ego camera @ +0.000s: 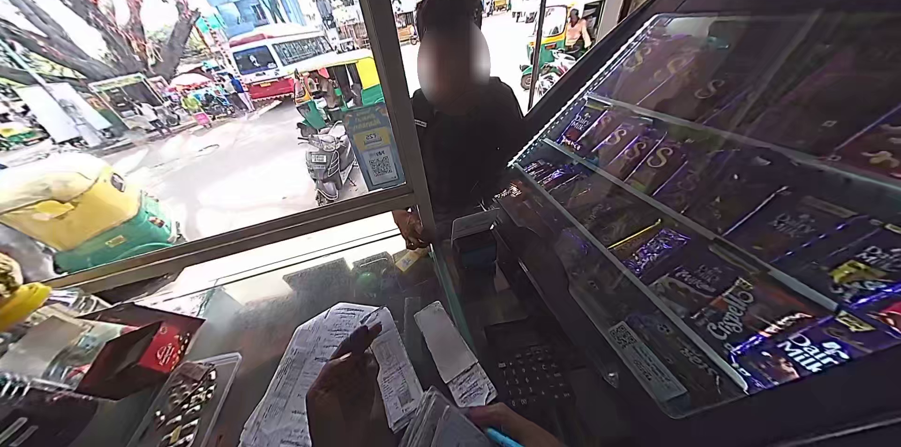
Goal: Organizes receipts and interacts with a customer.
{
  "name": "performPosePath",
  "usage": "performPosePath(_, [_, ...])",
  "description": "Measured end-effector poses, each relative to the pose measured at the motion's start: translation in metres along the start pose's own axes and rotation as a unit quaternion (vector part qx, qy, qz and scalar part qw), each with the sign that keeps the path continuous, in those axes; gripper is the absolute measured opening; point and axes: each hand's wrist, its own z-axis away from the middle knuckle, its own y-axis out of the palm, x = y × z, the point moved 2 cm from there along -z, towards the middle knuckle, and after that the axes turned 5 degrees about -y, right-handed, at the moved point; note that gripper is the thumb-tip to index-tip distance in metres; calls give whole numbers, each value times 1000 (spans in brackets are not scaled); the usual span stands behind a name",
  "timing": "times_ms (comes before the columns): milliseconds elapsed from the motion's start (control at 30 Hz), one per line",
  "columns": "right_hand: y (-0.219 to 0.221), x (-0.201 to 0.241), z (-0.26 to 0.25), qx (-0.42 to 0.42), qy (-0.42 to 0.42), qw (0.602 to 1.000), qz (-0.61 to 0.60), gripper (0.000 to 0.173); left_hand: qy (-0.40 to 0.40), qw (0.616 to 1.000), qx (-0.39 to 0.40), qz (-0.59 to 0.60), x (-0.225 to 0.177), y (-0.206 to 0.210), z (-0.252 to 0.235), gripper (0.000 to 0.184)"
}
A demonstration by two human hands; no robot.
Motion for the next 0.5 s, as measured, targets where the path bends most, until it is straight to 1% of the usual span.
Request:
performPosePath(33, [-4,4,1,-46,19,999,-6,44,19,999,36,-4,4,-2,-1,43])
performPosePath(67, [-6,10,0,-80,37,996,-13,41,39,997,50,-34,13,1,-3,48])
performPosePath(100, [-6,15,-3,-108,50,993,-21,37,61,994,48,-77,25,8,-4,53])
performPosePath(133, [-3,18,-7,-131,61,989,-41,35,67,991,52,-107,37,14,-4,57])
performPosePath(167, [1,19,-12,-145,71,985,-61,35,62,989,69,-113,48,19,-4,63])
performPosePath(233, [13,21,-18,-171,83,977,-95,34,21,994,89,-56,64,27,-3,77])
performPosePath(300, [25,22,-18,-215,90,965,-123,32,-4,996,88,3,73,32,1,83])
performPosePath(333, [31,22,-13,-238,99,957,-133,31,-6,995,94,10,76,31,6,83])
performPosePath(400, [41,21,-3,-269,113,949,-118,34,-3,995,97,16,85,29,19,73])
performPosePath(500, [47,16,9,-253,109,957,-90,48,15,995,85,53,95,28,36,49])
